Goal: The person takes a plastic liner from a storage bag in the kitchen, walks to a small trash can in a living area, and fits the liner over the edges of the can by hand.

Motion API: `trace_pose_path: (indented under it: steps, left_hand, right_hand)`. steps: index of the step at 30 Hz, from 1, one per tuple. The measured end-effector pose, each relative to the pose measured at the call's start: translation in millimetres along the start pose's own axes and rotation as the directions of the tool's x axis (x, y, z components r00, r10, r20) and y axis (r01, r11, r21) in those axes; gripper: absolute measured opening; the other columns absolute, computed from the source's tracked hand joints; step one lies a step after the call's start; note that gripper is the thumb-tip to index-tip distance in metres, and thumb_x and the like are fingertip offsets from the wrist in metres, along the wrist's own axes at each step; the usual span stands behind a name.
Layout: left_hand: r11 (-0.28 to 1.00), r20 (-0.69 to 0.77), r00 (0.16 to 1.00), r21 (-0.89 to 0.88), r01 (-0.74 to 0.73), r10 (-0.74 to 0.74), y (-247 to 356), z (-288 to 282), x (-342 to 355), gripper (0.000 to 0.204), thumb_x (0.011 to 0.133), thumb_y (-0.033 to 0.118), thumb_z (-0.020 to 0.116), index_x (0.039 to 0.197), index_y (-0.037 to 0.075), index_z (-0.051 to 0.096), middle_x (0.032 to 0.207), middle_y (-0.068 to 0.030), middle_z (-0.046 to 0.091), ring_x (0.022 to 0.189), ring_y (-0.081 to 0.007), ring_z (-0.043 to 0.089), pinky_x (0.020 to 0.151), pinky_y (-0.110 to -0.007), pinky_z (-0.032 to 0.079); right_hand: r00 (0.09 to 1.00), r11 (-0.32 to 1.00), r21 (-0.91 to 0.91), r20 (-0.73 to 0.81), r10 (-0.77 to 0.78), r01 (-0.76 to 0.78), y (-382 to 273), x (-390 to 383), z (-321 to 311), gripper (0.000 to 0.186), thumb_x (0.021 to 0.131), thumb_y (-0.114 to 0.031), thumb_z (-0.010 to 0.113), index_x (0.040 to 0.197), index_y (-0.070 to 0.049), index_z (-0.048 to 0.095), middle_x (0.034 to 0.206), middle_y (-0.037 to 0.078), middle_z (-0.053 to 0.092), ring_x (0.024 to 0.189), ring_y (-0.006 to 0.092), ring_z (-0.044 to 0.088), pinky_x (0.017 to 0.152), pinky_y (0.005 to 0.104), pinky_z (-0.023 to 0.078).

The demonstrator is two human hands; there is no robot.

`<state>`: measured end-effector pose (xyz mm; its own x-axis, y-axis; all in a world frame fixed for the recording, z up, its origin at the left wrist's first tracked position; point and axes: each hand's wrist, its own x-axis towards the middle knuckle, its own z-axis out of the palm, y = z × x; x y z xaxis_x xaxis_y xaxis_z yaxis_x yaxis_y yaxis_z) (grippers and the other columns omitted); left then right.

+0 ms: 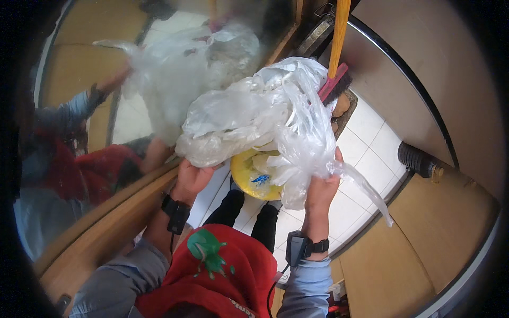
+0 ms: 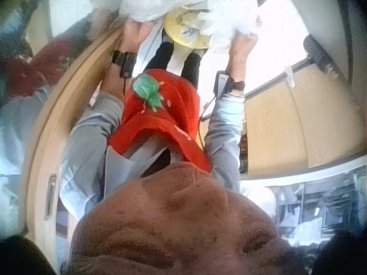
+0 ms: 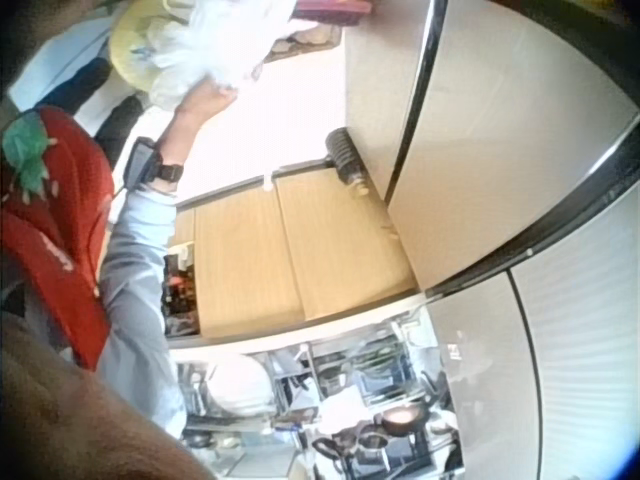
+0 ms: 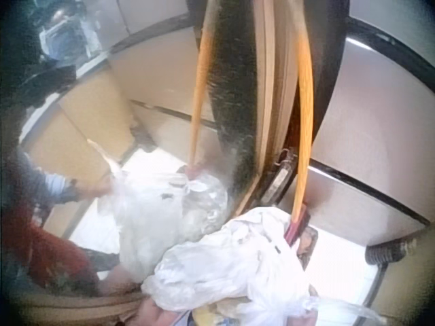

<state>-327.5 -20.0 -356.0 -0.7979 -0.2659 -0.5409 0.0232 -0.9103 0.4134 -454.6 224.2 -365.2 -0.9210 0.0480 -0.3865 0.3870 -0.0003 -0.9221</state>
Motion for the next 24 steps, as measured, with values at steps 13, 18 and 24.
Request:
trace_pose_path:
  steps: [13, 18, 24]
  left_hand:
    - [0.568, 0.230, 0.970, 0.810, -0.147, -0.077, 26.5, -17.0, -79.1, 0.028, 0.077, -0.007, 0.042, 0.102, -0.003, 0.053, 0.098, -0.0114, 0.053, 0.089, -0.0186, 0.054, 0.082, -0.028, 0.041]
    - [0.649, 0.095, 0.995, 0.759, -0.054, -0.028, 39.3, -2.4, -83.7, 0.013, 0.080, 0.001, 0.056, 0.093, -0.002, 0.053, 0.090, -0.0075, 0.052, 0.085, -0.0162, 0.053, 0.076, -0.027, 0.042]
    - [0.516, 0.045, 0.999, 0.855, -0.048, 0.019, 42.7, 36.0, -80.9, 0.011, 0.078, 0.004, 0.060, 0.087, 0.000, 0.054, 0.091, -0.0075, 0.055, 0.087, -0.0173, 0.054, 0.077, -0.027, 0.041]
  right_hand:
    - [0.955, 0.995, 0.054, -0.283, 0.092, -0.080, -28.2, 41.0, -15.3, 0.019, 0.083, -0.003, 0.055, 0.102, 0.001, 0.056, 0.094, 0.009, 0.062, 0.084, 0.0163, 0.059, 0.073, 0.0281, 0.049]
    - [0.990, 0.983, 0.122, -0.064, -0.127, 0.134, -17.6, 56.4, 86.7, 0.040, 0.081, -0.002, 0.054, 0.120, 0.004, 0.047, 0.110, 0.013, 0.056, 0.101, 0.0221, 0.054, 0.088, 0.0320, 0.043]
    - [0.628, 0.407, -0.478, 0.591, -0.506, 0.778, 68.3, 124.6, 103.9, 0.044, 0.075, -0.001, 0.055, 0.119, -0.006, 0.053, 0.109, 0.011, 0.058, 0.112, 0.0259, 0.047, 0.099, 0.0384, 0.033]
